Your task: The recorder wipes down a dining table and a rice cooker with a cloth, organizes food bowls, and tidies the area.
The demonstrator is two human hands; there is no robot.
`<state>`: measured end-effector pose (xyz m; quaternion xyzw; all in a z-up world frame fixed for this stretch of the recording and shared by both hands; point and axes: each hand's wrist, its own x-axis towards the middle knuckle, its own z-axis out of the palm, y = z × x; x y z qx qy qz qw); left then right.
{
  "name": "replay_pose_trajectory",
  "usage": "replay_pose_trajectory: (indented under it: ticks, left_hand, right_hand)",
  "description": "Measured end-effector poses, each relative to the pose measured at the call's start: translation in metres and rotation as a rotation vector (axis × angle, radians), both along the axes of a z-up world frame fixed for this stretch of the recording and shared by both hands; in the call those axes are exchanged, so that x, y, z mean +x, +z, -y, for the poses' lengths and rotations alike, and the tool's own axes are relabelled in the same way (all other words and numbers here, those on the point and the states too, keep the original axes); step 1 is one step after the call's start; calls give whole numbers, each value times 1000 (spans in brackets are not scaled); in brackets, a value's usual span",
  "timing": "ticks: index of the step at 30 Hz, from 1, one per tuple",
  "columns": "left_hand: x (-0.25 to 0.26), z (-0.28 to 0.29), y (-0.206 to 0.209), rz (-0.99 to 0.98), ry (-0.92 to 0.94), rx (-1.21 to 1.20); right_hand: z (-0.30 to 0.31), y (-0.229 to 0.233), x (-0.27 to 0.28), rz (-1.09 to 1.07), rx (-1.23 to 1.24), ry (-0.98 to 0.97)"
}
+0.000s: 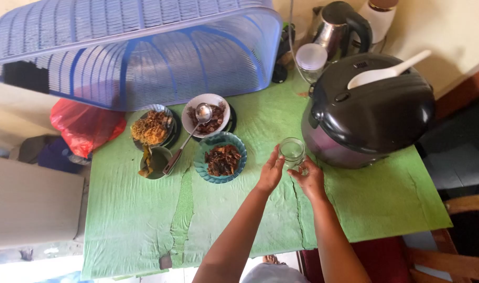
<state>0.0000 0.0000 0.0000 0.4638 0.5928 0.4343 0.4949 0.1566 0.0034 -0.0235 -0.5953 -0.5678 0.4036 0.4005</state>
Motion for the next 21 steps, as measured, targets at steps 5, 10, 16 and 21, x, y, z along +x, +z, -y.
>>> replay_pose_trajectory:
  ticks: [5, 10, 16, 21]
  left_hand:
    - [-21, 23, 12, 200, 146, 129]
    - [-61, 57, 40, 404, 290, 279]
    - [-104, 112, 113, 339, 354, 7]
    - [-140, 158, 98, 293, 578, 127]
  right_hand:
    - [-1, 24, -9, -240, 136, 187]
    - [22, 128, -41, -205, -34, 370]
    - [31, 141, -83, -310, 267, 741]
    - [61, 170, -140, -81, 5, 796]
